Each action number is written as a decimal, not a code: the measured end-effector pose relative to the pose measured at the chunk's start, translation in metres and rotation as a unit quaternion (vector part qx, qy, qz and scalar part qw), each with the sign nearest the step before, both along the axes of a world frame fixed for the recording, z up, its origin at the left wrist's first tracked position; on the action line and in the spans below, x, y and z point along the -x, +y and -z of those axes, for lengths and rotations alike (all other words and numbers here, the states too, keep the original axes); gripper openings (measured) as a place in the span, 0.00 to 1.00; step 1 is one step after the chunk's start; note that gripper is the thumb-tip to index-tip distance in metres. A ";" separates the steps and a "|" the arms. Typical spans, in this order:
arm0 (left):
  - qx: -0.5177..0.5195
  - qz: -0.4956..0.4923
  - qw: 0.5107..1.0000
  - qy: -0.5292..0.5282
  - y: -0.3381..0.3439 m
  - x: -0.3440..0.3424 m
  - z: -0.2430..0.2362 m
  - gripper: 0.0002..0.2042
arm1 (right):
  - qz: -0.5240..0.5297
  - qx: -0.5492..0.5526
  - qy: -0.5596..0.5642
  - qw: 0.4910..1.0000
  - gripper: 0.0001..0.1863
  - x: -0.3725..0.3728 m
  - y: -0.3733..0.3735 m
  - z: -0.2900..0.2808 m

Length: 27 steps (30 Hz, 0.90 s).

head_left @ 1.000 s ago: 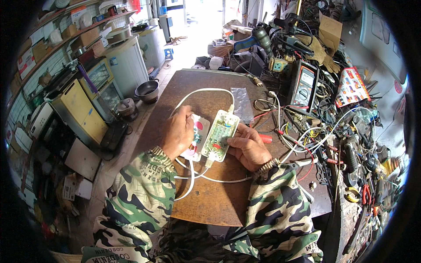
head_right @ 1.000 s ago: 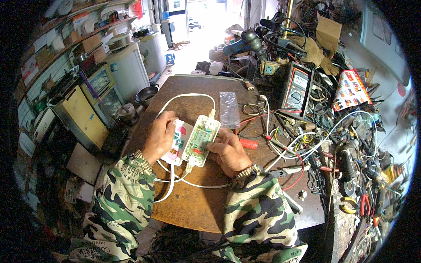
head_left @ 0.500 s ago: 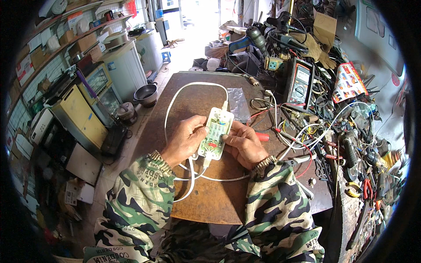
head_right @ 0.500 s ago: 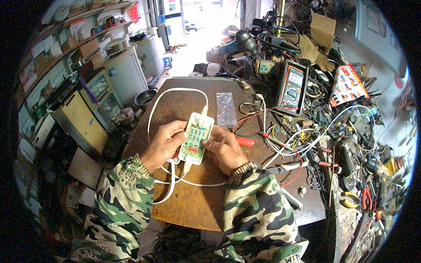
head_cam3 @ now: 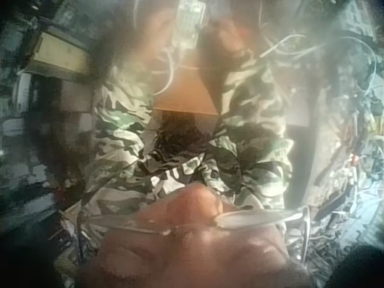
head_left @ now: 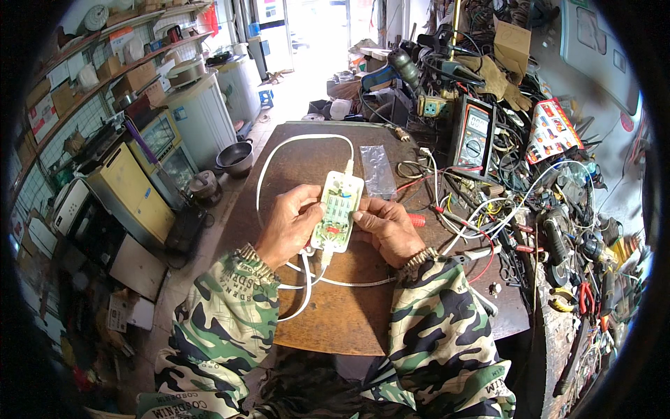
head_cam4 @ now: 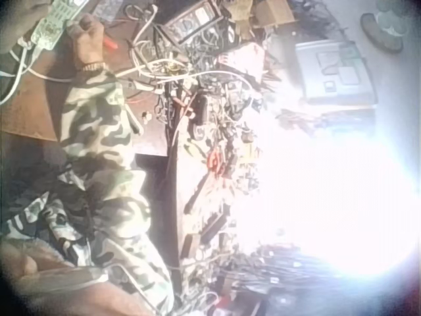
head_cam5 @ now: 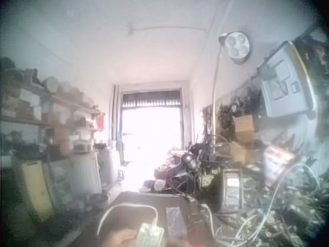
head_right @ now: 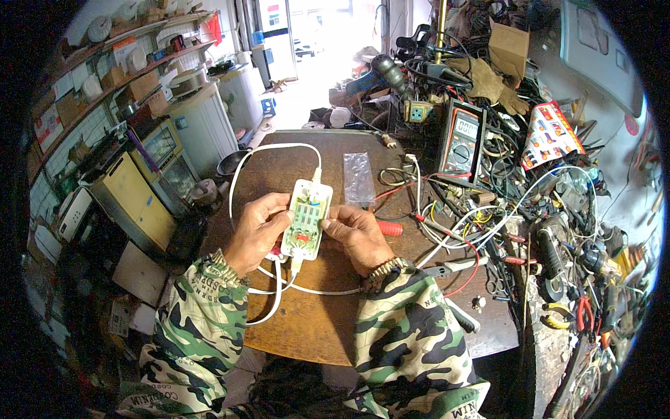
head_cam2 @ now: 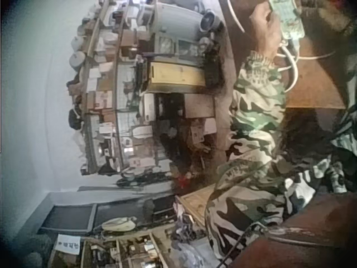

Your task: The person uses a screwdriver to open a white power strip and then uses a multimeter to test the internal circuit board. They repeatedly probe different points on the board with the multimeter leads while holding the device.

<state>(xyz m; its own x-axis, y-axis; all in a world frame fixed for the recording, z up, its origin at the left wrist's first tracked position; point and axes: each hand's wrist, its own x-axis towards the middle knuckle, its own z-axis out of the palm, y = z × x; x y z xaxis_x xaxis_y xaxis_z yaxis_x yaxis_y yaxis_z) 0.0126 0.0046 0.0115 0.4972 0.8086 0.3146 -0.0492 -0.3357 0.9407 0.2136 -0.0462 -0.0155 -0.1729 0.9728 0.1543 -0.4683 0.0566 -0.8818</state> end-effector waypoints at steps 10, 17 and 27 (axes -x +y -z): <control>0.011 0.004 1.000 0.016 -0.002 0.003 -0.003 0.15 | -0.005 0.011 -0.009 1.000 0.14 0.000 0.001 0.003; -0.017 -0.008 1.000 -0.009 -0.003 -0.002 0.000 0.14 | 0.012 -0.012 -0.026 1.000 0.13 -0.004 0.007 0.013; 0.010 -0.031 0.999 0.027 -0.005 0.002 -0.004 0.14 | 0.006 -0.004 -0.018 1.000 0.12 -0.001 0.003 0.007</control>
